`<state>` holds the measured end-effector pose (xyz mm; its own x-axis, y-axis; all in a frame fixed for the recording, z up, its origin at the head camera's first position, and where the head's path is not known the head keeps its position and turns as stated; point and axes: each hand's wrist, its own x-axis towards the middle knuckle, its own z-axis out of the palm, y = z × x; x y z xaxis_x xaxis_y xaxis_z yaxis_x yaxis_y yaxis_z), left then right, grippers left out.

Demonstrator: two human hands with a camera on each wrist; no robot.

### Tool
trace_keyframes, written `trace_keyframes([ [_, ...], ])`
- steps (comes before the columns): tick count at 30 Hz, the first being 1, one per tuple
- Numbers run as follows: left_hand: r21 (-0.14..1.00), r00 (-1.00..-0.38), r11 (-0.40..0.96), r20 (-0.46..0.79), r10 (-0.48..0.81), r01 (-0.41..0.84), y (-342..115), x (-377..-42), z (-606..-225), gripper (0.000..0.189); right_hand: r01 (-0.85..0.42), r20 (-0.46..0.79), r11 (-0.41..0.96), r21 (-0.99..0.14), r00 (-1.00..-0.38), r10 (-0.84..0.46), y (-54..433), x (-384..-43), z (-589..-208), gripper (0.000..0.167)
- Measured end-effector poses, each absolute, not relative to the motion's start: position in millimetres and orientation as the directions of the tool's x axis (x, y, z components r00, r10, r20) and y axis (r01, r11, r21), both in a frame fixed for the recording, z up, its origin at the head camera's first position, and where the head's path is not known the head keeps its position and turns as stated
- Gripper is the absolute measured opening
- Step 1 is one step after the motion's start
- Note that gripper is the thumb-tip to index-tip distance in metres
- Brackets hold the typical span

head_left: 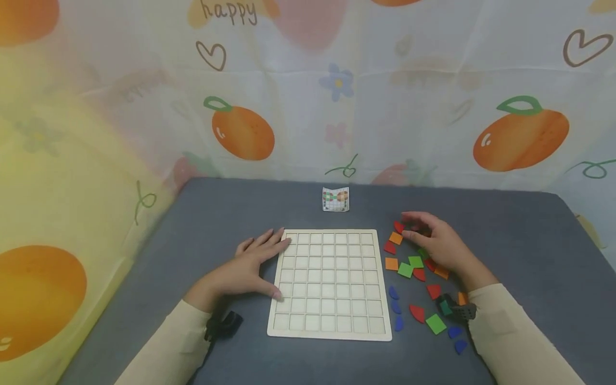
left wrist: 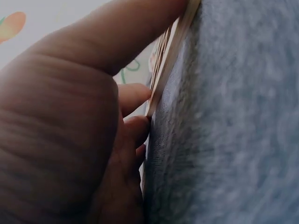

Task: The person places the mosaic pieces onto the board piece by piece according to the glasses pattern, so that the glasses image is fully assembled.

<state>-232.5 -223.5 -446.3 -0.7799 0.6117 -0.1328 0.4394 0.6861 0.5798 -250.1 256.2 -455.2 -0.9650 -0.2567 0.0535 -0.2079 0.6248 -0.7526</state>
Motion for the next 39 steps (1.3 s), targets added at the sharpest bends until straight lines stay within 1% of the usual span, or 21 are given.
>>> trace_keyframes([
  [5,0.577,-0.776,0.684,-0.130,0.618,0.447,-222.8,-234.0,-443.8,0.132,-0.271,0.075,0.690,-0.671,-0.951,-0.301,247.6,-252.4,-454.3,0.049],
  [8,0.575,-0.767,0.676,-0.126,0.629,0.461,-221.3,-236.0,-442.9,0.132,-0.263,0.076,0.703,-0.660,-0.955,-0.286,244.5,-251.2,-452.4,0.044],
  [14,0.567,-0.759,0.674,-0.125,0.639,0.474,-218.0,-237.9,-440.6,0.132,-0.238,0.082,0.725,-0.646,-0.966,-0.244,242.6,-249.4,-448.9,0.023],
  [17,0.564,-0.760,0.673,-0.117,0.639,0.479,-217.0,-237.5,-440.1,0.132,-0.222,0.087,0.731,-0.646,-0.972,-0.218,242.0,-247.4,-446.0,0.017],
  [19,0.561,-0.759,0.670,-0.107,0.642,0.487,-216.0,-236.9,-439.8,0.131,-0.209,0.089,0.740,-0.639,-0.976,-0.199,241.6,-245.8,-444.1,0.017],
  [24,0.552,-0.760,0.669,-0.095,0.643,0.497,-212.4,-234.9,-440.7,0.130,-0.161,0.064,0.763,-0.626,-0.986,-0.155,241.9,-242.4,-442.4,0.027],
  [29,0.551,-0.762,0.673,-0.098,0.640,0.494,-207.5,-232.7,-443.1,0.128,-0.096,0.022,0.736,-0.670,-0.994,-0.111,240.9,-239.2,-437.8,0.021],
  [32,0.554,-0.759,0.672,-0.104,0.642,0.492,-204.3,-231.0,-445.2,0.128,-0.105,0.041,0.701,-0.705,-0.993,-0.107,237.3,-236.0,-430.1,0.020],
  [36,0.548,-0.760,0.679,-0.115,0.639,0.488,-200.5,-229.9,-448.2,0.129,-0.165,0.083,0.618,-0.769,-0.984,-0.160,226.1,-231.9,-415.0,0.022],
  [39,0.543,-0.763,0.681,-0.110,0.637,0.490,-197.6,-230.5,-449.7,0.130,-0.180,0.071,0.533,-0.827,-0.973,-0.218,213.1,-231.0,-403.1,0.020],
])
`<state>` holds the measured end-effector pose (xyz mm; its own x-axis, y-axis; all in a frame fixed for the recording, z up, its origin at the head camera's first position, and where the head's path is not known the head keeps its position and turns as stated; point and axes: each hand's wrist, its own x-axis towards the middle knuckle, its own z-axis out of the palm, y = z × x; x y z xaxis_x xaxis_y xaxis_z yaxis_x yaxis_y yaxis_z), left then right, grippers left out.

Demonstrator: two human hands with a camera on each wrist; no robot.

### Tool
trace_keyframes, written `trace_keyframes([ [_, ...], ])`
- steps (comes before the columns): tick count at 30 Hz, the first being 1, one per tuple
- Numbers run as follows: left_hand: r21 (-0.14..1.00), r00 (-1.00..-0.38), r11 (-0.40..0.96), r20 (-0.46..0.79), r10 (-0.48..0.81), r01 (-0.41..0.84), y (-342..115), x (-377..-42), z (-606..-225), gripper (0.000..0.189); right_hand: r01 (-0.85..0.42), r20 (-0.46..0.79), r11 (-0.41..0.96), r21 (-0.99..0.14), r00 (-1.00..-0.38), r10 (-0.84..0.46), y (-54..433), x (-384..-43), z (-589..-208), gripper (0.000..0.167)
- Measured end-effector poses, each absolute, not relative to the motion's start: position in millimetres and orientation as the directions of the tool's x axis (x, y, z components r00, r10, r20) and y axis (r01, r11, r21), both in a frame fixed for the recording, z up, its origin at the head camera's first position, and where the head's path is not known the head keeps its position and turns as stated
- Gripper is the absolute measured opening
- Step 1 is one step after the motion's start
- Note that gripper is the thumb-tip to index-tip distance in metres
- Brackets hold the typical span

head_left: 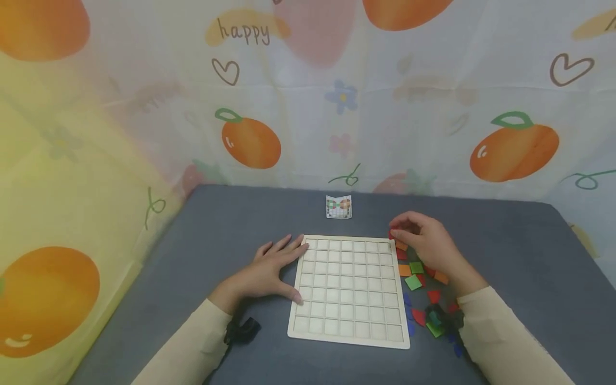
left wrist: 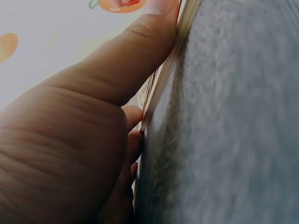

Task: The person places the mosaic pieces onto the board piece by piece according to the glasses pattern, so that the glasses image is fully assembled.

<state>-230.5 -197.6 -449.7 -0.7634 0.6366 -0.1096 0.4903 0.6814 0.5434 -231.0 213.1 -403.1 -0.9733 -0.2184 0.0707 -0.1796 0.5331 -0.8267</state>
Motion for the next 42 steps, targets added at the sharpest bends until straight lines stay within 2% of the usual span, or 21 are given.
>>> trace_keyframes([
  [12,0.538,-0.775,0.683,-0.082,0.626,0.494,-194.3,-230.9,-451.6,0.132,-0.220,0.079,0.373,-0.901,-0.931,-0.357,152.1,-242.1,-397.2,0.009],
  [17,0.530,-0.779,0.685,-0.072,0.623,0.499,-193.6,-230.5,-451.4,0.131,-0.200,0.070,0.316,-0.927,-0.923,-0.378,126.6,-244.0,-404.2,0.013],
  [20,0.531,-0.776,0.678,-0.060,0.628,0.508,-194.1,-230.1,-451.8,0.130,-0.204,0.069,0.321,-0.925,-0.920,-0.386,114.3,-245.4,-409.9,0.017],
  [35,0.528,-0.781,0.676,-0.037,0.623,0.514,-195.7,-228.1,-452.8,0.132,-0.207,0.046,0.392,-0.897,-0.923,-0.382,73.9,-253.5,-430.0,0.009],
  [42,0.526,-0.780,0.678,-0.041,0.624,0.514,-196.3,-227.7,-453.6,0.132,-0.189,-0.005,0.425,-0.885,-0.911,-0.413,64.6,-254.5,-435.9,0.008],
])
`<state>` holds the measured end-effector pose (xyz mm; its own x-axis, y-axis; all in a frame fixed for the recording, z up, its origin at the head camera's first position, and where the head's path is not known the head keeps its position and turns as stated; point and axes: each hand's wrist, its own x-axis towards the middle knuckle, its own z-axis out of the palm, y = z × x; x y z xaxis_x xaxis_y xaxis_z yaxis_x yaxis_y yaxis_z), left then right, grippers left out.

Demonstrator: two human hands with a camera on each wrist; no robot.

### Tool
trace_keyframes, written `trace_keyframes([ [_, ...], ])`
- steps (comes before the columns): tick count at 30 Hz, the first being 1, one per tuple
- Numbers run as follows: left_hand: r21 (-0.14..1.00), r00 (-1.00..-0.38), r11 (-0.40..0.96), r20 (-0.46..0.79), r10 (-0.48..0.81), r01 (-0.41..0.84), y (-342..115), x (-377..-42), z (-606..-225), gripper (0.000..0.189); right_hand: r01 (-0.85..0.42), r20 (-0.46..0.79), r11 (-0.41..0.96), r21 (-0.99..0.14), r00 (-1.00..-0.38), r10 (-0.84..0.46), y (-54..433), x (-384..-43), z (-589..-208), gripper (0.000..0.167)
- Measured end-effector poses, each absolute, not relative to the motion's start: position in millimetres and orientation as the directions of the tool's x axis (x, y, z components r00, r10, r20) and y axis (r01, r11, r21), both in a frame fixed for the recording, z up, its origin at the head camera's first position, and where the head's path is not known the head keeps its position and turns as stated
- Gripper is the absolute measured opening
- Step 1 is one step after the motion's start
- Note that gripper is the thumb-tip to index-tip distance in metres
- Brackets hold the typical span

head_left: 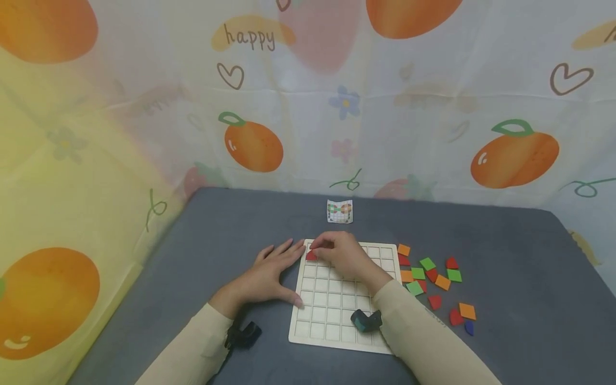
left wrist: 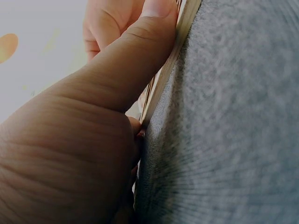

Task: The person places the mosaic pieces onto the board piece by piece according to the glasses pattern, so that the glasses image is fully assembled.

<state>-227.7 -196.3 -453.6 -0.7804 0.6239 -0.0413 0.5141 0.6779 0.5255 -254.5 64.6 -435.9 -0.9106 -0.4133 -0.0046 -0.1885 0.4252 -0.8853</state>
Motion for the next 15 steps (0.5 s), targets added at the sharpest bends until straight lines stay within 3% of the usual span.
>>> trace_keyframes([
  [15,0.521,-0.781,0.678,-0.035,0.624,0.518,-197.1,-227.3,-454.7,0.131,-0.276,0.012,0.526,-0.804,-0.893,-0.450,62.1,-253.4,-440.9,0.009],
])
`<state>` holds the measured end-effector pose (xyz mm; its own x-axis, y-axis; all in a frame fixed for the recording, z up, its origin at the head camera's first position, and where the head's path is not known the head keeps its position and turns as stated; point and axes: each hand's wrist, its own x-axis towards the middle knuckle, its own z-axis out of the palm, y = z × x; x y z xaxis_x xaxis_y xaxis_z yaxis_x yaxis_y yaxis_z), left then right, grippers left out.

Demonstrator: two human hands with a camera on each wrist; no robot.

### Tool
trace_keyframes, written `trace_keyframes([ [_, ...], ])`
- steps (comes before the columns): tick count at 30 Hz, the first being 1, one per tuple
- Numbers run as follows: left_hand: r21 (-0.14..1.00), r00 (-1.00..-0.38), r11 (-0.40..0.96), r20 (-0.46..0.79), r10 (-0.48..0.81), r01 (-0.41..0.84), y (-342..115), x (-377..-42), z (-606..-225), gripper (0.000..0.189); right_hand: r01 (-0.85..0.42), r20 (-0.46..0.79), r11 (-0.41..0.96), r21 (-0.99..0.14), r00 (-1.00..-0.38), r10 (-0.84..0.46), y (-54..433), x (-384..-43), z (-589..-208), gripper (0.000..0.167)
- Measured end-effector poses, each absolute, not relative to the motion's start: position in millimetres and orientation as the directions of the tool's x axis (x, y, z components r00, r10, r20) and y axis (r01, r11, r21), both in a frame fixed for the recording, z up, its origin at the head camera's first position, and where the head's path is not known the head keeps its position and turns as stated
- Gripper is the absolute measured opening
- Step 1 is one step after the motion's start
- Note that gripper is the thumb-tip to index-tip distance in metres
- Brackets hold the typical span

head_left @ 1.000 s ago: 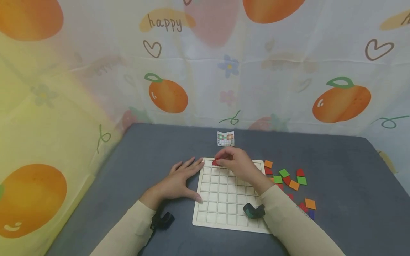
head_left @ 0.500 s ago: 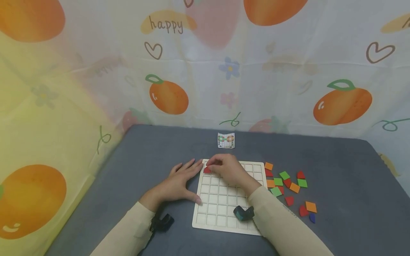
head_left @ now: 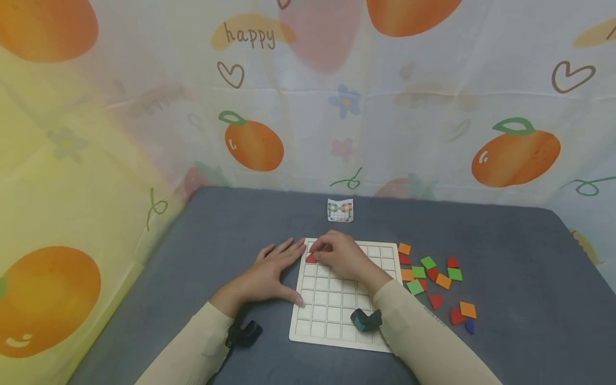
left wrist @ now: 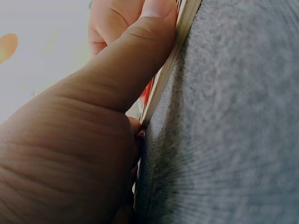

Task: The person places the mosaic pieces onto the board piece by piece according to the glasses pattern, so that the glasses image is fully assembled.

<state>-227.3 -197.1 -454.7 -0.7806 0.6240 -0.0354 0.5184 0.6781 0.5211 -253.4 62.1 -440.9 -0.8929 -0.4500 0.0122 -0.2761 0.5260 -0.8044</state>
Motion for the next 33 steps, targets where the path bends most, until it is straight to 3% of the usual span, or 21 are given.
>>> trace_keyframes([
  [12,0.523,-0.777,0.671,-0.029,0.629,0.525,-195.7,-228.2,-453.3,0.130,-0.194,-0.008,0.396,-0.897,-0.890,-0.455,66.5,-248.6,-436.3,0.022],
  [22,0.527,-0.784,0.685,-0.057,0.619,0.503,-196.3,-228.8,-454.8,0.131,-0.251,0.092,0.259,-0.933,-0.860,-0.501,79.1,-234.7,-414.5,0.044],
  [33,0.524,-0.787,0.686,-0.048,0.615,0.504,-198.2,-228.2,-457.4,0.132,-0.264,0.131,0.227,-0.937,-0.871,-0.474,108.0,-222.9,-391.4,0.044],
])
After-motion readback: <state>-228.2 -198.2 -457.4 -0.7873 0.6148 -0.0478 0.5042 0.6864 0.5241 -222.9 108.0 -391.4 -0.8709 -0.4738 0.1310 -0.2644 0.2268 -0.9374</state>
